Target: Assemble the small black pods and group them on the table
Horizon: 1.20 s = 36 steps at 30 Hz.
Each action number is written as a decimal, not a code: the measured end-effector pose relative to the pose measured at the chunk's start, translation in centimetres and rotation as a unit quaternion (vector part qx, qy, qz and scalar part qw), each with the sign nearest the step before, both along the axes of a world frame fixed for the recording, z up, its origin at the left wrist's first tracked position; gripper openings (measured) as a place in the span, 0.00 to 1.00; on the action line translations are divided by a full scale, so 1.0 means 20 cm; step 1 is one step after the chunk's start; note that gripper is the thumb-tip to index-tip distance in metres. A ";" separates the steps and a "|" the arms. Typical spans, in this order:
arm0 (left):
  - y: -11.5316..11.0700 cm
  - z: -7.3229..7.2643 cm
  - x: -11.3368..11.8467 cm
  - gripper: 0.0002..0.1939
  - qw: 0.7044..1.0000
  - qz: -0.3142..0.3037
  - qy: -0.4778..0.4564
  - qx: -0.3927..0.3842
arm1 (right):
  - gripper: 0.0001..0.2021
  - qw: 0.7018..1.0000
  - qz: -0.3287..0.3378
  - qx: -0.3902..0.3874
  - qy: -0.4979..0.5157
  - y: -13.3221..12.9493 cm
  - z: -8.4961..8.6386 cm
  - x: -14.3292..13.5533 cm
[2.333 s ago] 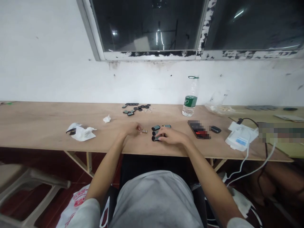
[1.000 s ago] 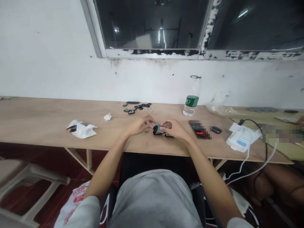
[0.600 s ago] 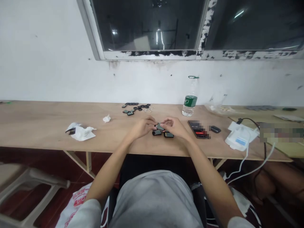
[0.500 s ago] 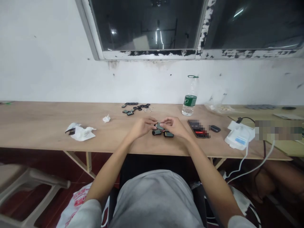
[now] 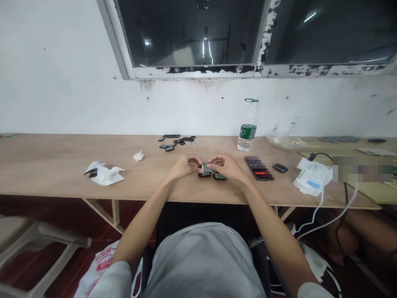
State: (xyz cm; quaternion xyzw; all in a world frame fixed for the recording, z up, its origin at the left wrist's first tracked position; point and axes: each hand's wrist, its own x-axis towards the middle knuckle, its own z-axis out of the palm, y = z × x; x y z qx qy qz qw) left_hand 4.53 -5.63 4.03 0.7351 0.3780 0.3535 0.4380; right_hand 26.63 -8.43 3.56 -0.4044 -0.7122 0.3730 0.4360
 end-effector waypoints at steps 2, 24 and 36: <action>0.02 0.00 -0.02 0.19 1.000 -0.012 0.006 0.025 | 0.14 1.000 0.004 0.004 -0.001 0.01 -0.01 0.00; 0.28 -0.14 -0.25 0.25 0.954 0.069 0.273 0.101 | 0.08 0.958 -0.042 0.080 -0.271 0.10 -0.16 -0.02; 0.31 -0.20 -0.27 0.14 0.928 0.061 0.351 0.109 | 0.10 0.922 -0.067 0.139 -0.355 0.15 -0.25 -0.05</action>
